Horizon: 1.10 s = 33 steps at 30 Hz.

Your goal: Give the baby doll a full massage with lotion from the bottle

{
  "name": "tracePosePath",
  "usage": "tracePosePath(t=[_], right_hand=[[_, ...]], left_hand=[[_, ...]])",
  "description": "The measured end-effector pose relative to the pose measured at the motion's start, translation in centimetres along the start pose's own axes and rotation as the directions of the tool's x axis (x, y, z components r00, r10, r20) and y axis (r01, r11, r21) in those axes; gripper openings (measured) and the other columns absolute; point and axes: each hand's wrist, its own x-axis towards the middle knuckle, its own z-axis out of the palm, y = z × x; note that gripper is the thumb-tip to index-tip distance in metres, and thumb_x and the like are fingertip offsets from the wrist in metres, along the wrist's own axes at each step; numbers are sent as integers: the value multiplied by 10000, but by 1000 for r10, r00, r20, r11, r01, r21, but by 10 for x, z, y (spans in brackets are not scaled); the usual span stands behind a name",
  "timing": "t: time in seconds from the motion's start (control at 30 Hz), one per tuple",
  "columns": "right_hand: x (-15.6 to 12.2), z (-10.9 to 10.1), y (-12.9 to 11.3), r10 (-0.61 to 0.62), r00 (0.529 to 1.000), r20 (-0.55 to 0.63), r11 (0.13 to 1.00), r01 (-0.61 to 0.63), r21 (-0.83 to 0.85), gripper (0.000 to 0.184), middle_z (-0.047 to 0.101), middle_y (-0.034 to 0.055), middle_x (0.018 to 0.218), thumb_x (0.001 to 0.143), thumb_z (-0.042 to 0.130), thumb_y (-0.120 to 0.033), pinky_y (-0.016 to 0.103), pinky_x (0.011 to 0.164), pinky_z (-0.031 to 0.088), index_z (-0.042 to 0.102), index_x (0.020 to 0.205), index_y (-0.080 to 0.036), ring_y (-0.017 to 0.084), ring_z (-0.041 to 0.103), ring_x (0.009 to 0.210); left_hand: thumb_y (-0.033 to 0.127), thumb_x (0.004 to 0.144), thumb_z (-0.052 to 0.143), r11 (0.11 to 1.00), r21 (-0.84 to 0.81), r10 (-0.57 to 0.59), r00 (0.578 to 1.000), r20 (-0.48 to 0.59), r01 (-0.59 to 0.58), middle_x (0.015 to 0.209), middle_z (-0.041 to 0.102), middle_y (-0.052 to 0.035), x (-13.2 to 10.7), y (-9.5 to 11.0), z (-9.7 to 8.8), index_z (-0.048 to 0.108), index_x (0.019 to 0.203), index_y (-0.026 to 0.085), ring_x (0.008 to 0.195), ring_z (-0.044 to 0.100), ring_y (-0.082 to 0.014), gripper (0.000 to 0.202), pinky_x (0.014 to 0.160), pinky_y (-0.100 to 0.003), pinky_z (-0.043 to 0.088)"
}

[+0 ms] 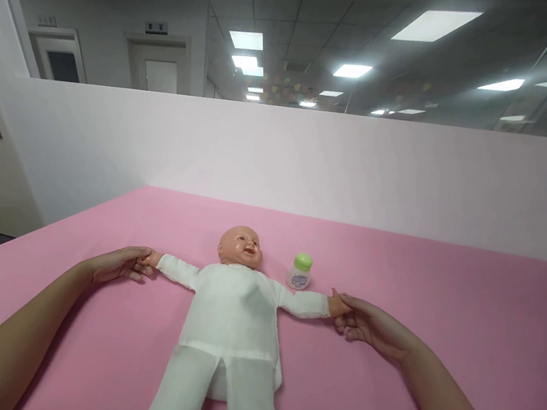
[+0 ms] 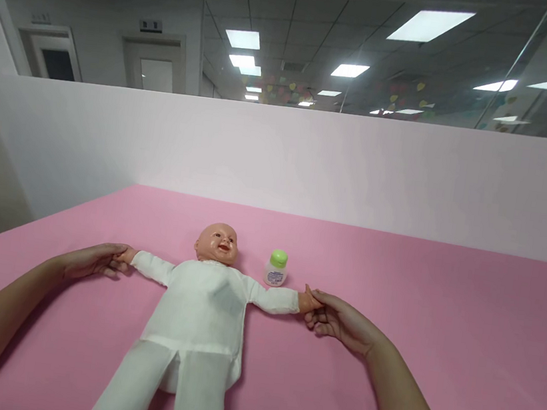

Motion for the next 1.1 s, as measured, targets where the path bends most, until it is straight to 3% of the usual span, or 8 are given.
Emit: tracePosePath(t=[0.27, 0.5, 0.7, 1.1], right_hand=[[-1, 0, 0, -12, 1000, 10, 1000, 11, 18, 277, 630, 79, 742, 892, 604, -385, 219, 608, 537, 618, 969, -120, 144, 598, 674], [-3, 4, -2, -4, 1000, -12, 1000, 4, -19, 360, 625, 80, 758, 893, 619, -463, 201, 597, 528, 646, 929, -106, 127, 581, 666], [-3, 7, -4, 24, 999, -31, 999, -25, -37, 439, 624, 81, 761, 892, 609, -538, 192, 580, 516, 649, 870, -102, 113, 564, 642], [-2, 0, -1, -20, 1000, 22, 1000, 19, 25, 296, 647, 104, 780, 903, 572, -377, 229, 623, 543, 623, 1006, -103, 152, 608, 688]], left_hand=[[526, 858, 619, 998, 53, 17, 1000, -12, -16, 1068, 719, -134, -4, 1, 0, 658, 1115, 210, 1060, 660, -284, 409, 937, -385, 545], [579, 817, 664, 996, 92, 18, 999, -51, -13, 1061, 717, -131, -3, 1, 4, 656, 1101, 212, 1050, 666, -274, 464, 919, -362, 554], [541, 878, 608, 1000, 25, 9, 999, -40, -8, 964, 715, -111, -3, 3, 5, 693, 1035, 195, 936, 665, -227, 389, 863, -332, 561], [516, 859, 637, 998, 59, 20, 1000, -6, -20, 1018, 713, -102, -4, 2, 5, 660, 1088, 224, 1003, 661, -241, 372, 898, -340, 548]])
